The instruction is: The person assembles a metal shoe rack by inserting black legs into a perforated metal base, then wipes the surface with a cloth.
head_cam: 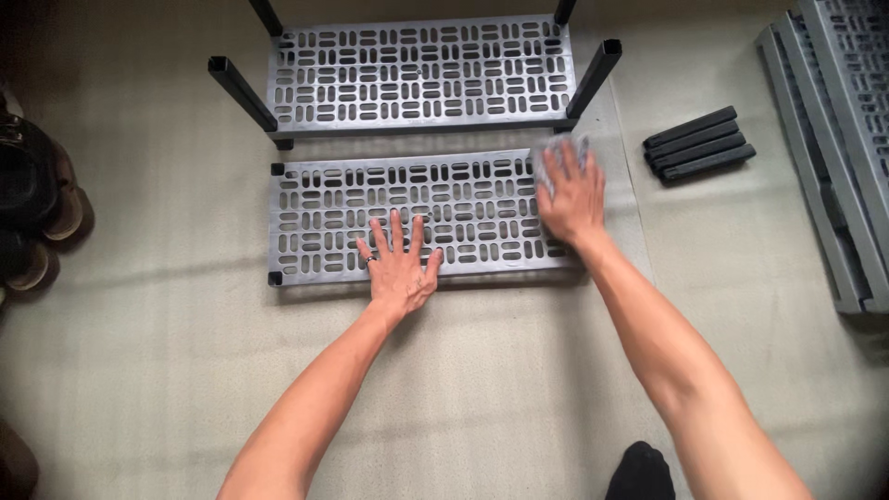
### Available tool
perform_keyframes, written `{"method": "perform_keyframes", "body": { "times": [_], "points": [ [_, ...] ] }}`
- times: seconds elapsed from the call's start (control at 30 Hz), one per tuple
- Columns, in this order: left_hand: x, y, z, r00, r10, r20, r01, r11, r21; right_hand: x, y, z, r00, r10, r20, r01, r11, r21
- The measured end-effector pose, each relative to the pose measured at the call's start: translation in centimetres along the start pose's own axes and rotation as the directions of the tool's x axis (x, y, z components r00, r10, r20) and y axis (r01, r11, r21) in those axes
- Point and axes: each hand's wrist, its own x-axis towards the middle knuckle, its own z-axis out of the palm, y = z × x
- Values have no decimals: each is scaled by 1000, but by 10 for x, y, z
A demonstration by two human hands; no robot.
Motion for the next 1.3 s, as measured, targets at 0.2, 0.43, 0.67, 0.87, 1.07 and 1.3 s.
{"method": "perform_keyframes", "body": {
  "times": [0.2,0.43,0.67,0.87,1.07,1.3],
  "points": [
    [-1,-13,-2,995,57,-83,-52,997,59,10,-20,11,995,69,70,-67,997,-34],
    [0,-42,2,971,138,-194,-145,989,-23,-66,-103,10,982,-180,63,179,984,26],
    [-3,-70,1,981,38,-188,-53,996,-72,-102,-138,-2,868,-452,206,432,891,137],
    [-2,-103,-12,974,-179,-140,169,982,-82,-52,-86,6,869,-494,-25,494,869,-10],
    [-10,-107,-20,967,-254,-14,252,965,-66,6,-47,16,993,42,107,-37,998,-44],
    [-10,-106,-19,971,-237,-29,236,971,-31,4,-95,29,998,-61,-7,61,998,-24]
  ]
}}
